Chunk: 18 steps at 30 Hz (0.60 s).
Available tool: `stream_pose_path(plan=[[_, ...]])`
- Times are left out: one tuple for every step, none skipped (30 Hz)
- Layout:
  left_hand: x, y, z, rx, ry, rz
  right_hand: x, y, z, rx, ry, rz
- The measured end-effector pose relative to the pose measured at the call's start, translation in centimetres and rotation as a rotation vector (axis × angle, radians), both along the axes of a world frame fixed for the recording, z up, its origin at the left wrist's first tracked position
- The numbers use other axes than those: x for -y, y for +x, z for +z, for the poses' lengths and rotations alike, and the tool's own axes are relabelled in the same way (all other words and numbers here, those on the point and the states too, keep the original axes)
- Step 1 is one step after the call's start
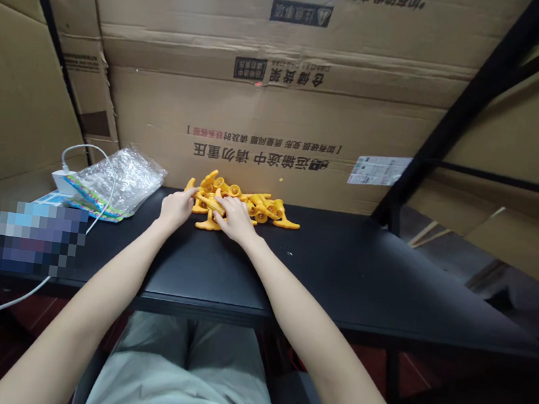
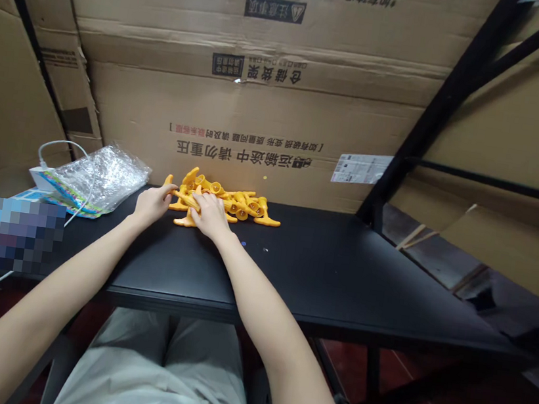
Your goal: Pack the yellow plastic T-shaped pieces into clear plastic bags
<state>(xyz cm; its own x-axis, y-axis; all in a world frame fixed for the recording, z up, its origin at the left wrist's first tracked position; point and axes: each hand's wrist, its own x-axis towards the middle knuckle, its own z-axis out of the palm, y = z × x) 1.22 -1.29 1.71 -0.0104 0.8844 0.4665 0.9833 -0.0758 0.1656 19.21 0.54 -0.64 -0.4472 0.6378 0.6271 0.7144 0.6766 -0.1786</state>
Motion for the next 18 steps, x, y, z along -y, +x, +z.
stream_pose_path(plan=[[-0.09, -0.08, -0.05, 0.002, -0.002, 0.006, -0.01, 0.04, 0.03, 0.0, 0.009, -0.003], [-0.18, -0.18, -0.11, 0.004, -0.003, 0.01, -0.03, 0.07, 0.06, -0.001, 0.016, -0.004], [-0.27, -0.27, -0.16, 0.008, -0.004, 0.012, -0.05, 0.1, 0.08, -0.003, 0.022, -0.005], [-0.35, -0.37, -0.22, 0.011, -0.003, 0.011, -0.07, 0.12, 0.08, -0.006, 0.026, -0.006], [-0.42, -0.45, -0.26, 0.014, -0.001, 0.009, -0.08, 0.13, 0.08, -0.008, 0.029, -0.004], [-0.48, -0.51, -0.3, 0.015, 0.002, 0.006, -0.1, 0.12, 0.07, -0.011, 0.032, -0.001], [-0.52, -0.56, -0.32, 0.015, 0.005, 0.004, -0.1, 0.11, 0.05, -0.013, 0.033, 0.003], [-0.54, -0.6, -0.34, 0.013, 0.006, 0.004, -0.1, 0.08, 0.03, -0.015, 0.032, 0.005], [-0.56, -0.62, -0.35, 0.01, 0.005, 0.006, -0.09, 0.05, 0.02, -0.016, 0.027, 0.007], [-0.57, -0.64, -0.36, 0.007, 0.002, 0.008, -0.07, 0.01, 0.01, -0.017, 0.019, 0.007], [-0.58, -0.65, -0.37, 0.005, -0.003, 0.013, -0.04, -0.04, 0.0, -0.017, 0.008, 0.005], [-0.59, -0.67, -0.39, 0.003, -0.008, 0.018, -0.01, -0.09, 0.0, -0.016, -0.003, 0.002], [-0.61, -0.69, -0.41, 0.002, -0.012, 0.023, 0.03, -0.14, 0.0, -0.012, -0.014, -0.002], [-0.63, -0.71, -0.44, 0.001, -0.016, 0.027, 0.08, -0.19, 0.01, -0.005, -0.02, -0.007], [-0.66, -0.73, -0.48, -0.001, -0.02, 0.03, 0.14, -0.23, 0.04, 0.004, -0.02, -0.014], [-0.69, -0.75, -0.53, -0.003, -0.023, 0.032, 0.21, -0.28, 0.09, 0.016, -0.016, -0.023], [-0.73, -0.76, -0.58, -0.005, -0.027, 0.033, 0.29, -0.32, 0.15, 0.028, -0.006, -0.032], [-0.76, -0.77, -0.62, -0.006, -0.03, 0.035, 0.38, -0.35, 0.24, 0.039, 0.011, -0.042]])
